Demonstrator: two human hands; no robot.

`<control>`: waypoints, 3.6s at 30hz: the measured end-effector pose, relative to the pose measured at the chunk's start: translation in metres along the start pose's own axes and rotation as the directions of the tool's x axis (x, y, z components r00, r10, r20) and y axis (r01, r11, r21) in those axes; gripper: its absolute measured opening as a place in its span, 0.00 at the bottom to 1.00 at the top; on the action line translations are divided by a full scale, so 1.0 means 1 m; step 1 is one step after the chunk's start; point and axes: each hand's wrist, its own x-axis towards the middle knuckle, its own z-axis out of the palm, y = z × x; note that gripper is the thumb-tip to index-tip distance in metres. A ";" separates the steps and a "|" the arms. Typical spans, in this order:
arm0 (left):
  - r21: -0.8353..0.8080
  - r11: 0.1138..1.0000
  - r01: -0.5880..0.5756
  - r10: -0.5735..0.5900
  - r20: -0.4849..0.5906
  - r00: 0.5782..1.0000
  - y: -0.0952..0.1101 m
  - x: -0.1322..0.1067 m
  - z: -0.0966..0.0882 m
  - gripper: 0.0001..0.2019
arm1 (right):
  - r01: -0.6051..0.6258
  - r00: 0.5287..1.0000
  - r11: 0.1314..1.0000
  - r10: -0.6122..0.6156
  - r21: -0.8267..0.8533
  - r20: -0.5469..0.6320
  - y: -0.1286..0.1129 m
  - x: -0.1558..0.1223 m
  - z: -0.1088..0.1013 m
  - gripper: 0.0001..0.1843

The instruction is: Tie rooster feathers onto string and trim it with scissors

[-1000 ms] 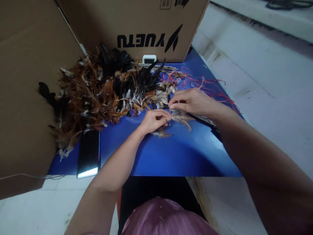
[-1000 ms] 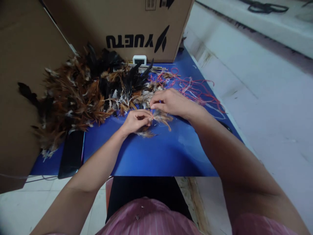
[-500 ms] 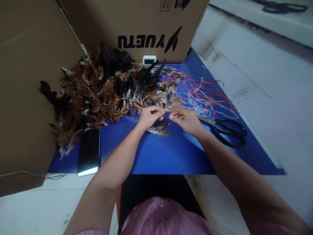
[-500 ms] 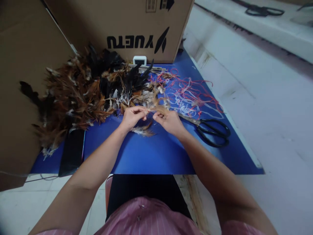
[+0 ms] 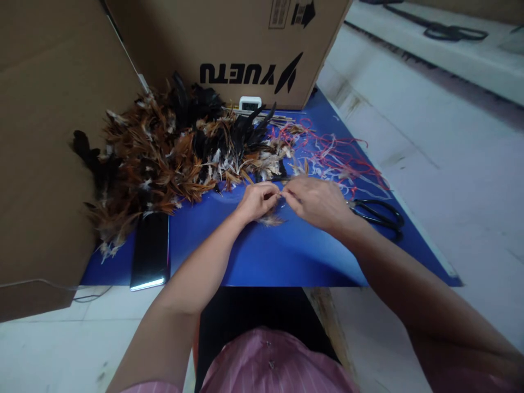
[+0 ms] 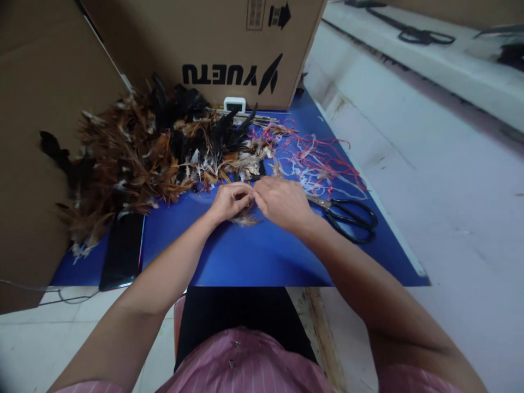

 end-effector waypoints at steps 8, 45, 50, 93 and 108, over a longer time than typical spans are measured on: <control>-0.232 0.970 0.069 -0.056 0.063 0.996 0.006 -0.001 -0.004 0.07 | -0.137 0.957 0.911 0.020 0.389 0.289 0.038 0.048 -0.009 0.05; -0.104 0.979 0.173 -0.200 -0.381 0.903 -0.008 0.004 0.004 0.06 | -0.351 0.785 -0.137 0.496 0.926 0.371 -0.011 0.021 0.077 0.15; 0.091 0.992 0.091 -0.044 -0.424 0.905 -0.007 0.004 0.002 0.06 | -0.366 0.759 -0.147 0.525 0.919 0.386 -0.013 0.022 0.071 0.08; -0.678 0.664 0.315 -0.493 -0.081 0.866 0.006 0.001 0.007 0.18 | -0.315 0.809 -0.183 0.461 0.931 0.364 0.006 0.012 0.044 0.22; -0.308 0.929 0.203 -0.261 -0.160 0.952 0.003 -0.001 0.000 0.13 | -0.350 0.840 -0.187 0.370 0.918 0.396 0.010 0.009 0.044 0.25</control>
